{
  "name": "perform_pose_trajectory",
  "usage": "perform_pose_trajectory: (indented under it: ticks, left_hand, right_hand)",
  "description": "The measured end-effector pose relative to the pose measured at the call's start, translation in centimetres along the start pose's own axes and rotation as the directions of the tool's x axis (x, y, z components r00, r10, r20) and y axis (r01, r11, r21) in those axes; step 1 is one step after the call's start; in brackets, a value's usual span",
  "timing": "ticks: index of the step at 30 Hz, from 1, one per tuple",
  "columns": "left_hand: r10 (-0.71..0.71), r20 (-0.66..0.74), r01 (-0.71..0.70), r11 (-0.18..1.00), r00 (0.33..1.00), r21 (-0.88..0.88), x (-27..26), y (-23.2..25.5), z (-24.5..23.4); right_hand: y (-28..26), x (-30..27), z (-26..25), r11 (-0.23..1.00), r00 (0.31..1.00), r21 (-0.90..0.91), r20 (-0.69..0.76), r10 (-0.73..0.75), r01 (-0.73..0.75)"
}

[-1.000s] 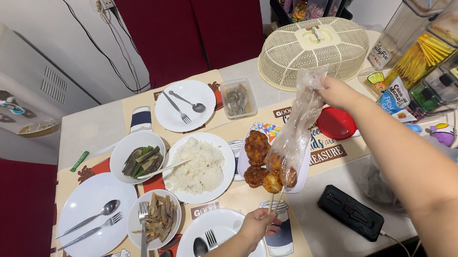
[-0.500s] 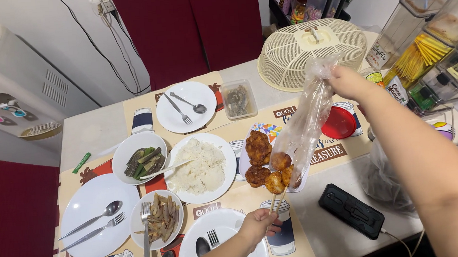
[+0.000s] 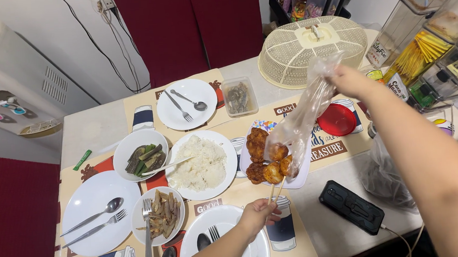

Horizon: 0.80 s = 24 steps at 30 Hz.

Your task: Setting a dining table with cutlery and serving food from plastic bags.

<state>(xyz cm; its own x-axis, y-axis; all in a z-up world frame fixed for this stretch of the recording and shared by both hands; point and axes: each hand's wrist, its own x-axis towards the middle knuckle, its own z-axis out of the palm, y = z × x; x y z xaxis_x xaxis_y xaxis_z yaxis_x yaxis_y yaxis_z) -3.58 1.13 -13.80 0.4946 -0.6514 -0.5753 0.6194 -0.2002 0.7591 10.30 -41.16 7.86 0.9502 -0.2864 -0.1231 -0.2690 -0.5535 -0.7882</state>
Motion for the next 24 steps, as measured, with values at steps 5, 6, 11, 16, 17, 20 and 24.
perform_pose_trajectory:
  ticks: [5, 6, 11, 16, 17, 20, 24]
  left_hand:
    - [-0.027, -0.028, 0.027, 1.000, 0.999, 0.007, 0.2, 0.2, -0.2]
    - [-0.036, -0.036, 0.037, 0.999, 0.999, 0.007, 0.3, 0.2, -0.2]
    - [-0.051, -0.051, 0.051, 0.999, 0.997, 0.003, 0.7, 0.3, -0.2]
    - [-0.065, -0.052, 0.064, 0.998, 0.997, -0.012, 0.5, -0.1, 0.7]
    - [-0.062, -0.058, 0.059, 0.998, 0.996, -0.038, 0.5, -0.6, 0.9]
    - [-0.051, -0.084, 0.043, 0.995, 0.995, -0.095, 0.9, -1.4, 1.3]
    - [-0.054, -0.116, 0.039, 0.991, 0.992, -0.131, 1.0, -1.6, 1.5]
  right_hand:
    - [5.7, 0.5, 4.3, 0.993, 0.990, -0.095, 0.129, -0.051, 0.063]
    - [8.1, 1.1, 5.3, 0.988, 0.981, -0.132, 0.187, -0.050, 0.076]
    - [5.5, -4.3, 9.0, 0.987, 0.954, -0.059, 0.273, -0.127, 0.148]
    - [-0.8, -9.7, 11.5, 0.926, 0.941, -0.288, 0.302, -0.154, 0.245]
    - [-1.9, -10.7, 12.0, 0.872, 0.944, -0.433, 0.318, -0.089, 0.228]
    - [-2.5, -12.5, 13.9, 0.773, 0.951, -0.581, 0.297, -0.090, 0.254]
    - [1.7, -12.8, 17.3, 0.690, 0.943, -0.643, 0.210, -0.260, 0.333]
